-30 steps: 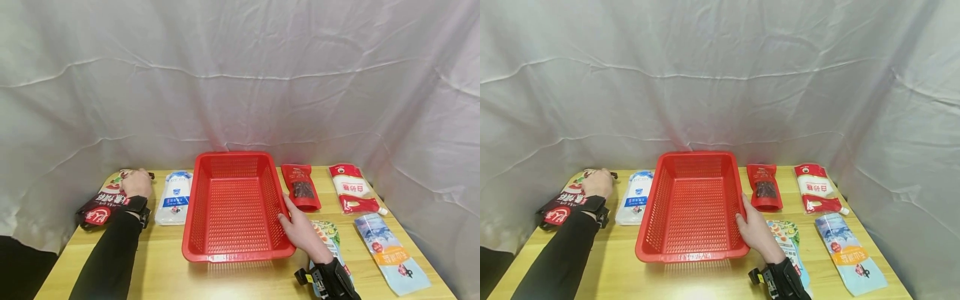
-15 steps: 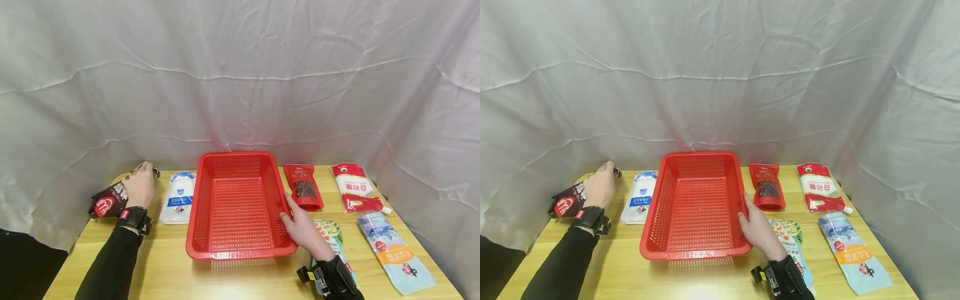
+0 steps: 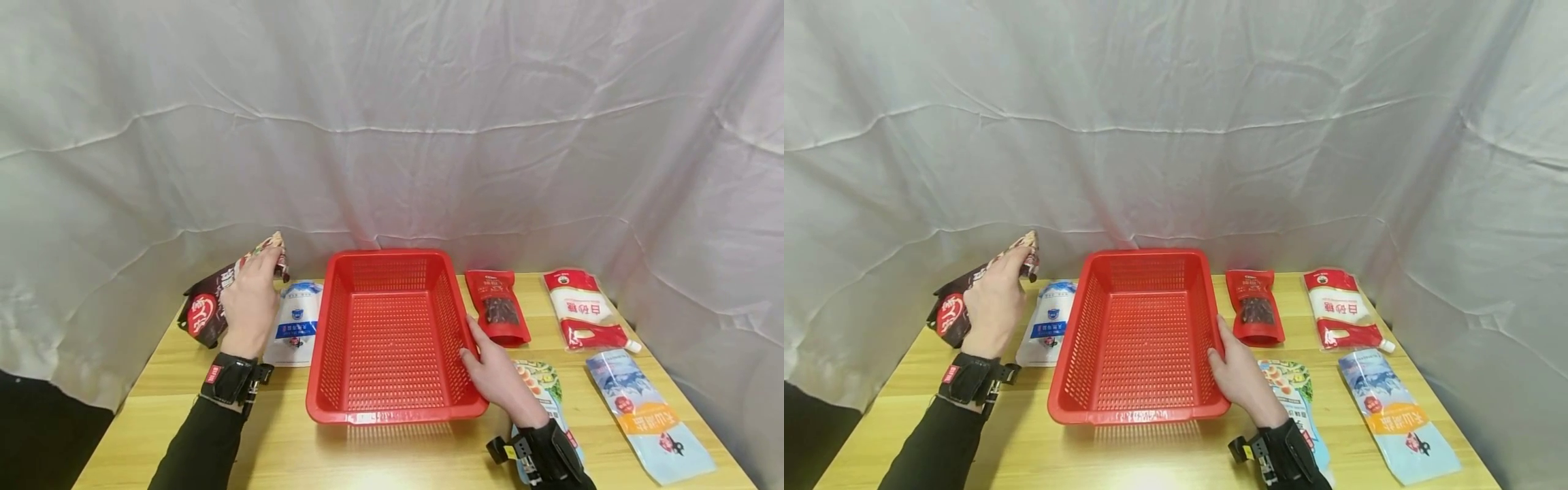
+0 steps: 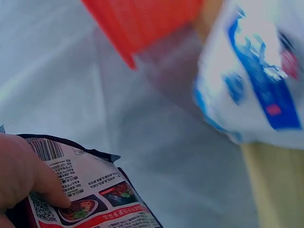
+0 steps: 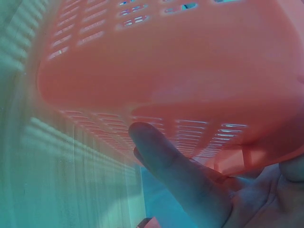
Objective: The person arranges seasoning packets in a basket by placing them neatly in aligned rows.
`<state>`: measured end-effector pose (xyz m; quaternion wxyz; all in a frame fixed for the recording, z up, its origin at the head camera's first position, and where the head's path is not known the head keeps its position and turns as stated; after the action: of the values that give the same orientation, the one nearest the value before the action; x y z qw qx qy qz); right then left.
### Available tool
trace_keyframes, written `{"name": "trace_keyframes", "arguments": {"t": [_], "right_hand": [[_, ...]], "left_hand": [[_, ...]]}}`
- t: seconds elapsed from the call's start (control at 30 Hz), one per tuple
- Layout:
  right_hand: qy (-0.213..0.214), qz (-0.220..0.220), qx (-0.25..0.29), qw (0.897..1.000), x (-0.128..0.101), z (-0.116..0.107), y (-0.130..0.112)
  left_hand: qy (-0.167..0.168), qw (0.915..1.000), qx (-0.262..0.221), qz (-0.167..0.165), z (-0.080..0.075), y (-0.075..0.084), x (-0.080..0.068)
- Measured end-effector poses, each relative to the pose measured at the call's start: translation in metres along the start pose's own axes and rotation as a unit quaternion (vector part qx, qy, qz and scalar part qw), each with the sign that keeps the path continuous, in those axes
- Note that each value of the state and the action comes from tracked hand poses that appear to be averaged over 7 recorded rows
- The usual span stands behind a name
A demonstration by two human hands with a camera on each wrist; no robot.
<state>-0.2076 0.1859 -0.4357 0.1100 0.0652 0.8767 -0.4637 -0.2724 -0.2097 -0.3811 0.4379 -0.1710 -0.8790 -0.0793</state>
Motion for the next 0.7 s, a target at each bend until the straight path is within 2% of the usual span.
{"name": "trace_keyframes", "arguments": {"t": [0.17,0.3,0.7], "right_hand": [[-0.001,0.000,0.002,1.000,-0.001,0.000,0.000],[-0.003,0.001,0.000,1.000,0.001,0.001,0.001],[-0.008,0.002,0.005,1.000,0.000,-0.001,0.001]], "left_hand": [[0.040,0.9971,-0.011,0.064,-0.011,0.030,0.009],[0.059,0.9932,-0.018,0.099,-0.018,0.052,0.011],[0.066,0.9837,-0.036,0.164,-0.043,0.110,0.012]]}}
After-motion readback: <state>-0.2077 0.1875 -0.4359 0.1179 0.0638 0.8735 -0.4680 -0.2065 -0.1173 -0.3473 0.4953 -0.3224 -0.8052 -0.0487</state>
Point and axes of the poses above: each hand's wrist, its own x-axis towards the middle knuckle, its own z-axis out of the palm, y = z × x, the point moved 2 cm from there along x, towards the middle knuckle, and after that the axes turned 15 degrees about z, right-handed, at the moved point
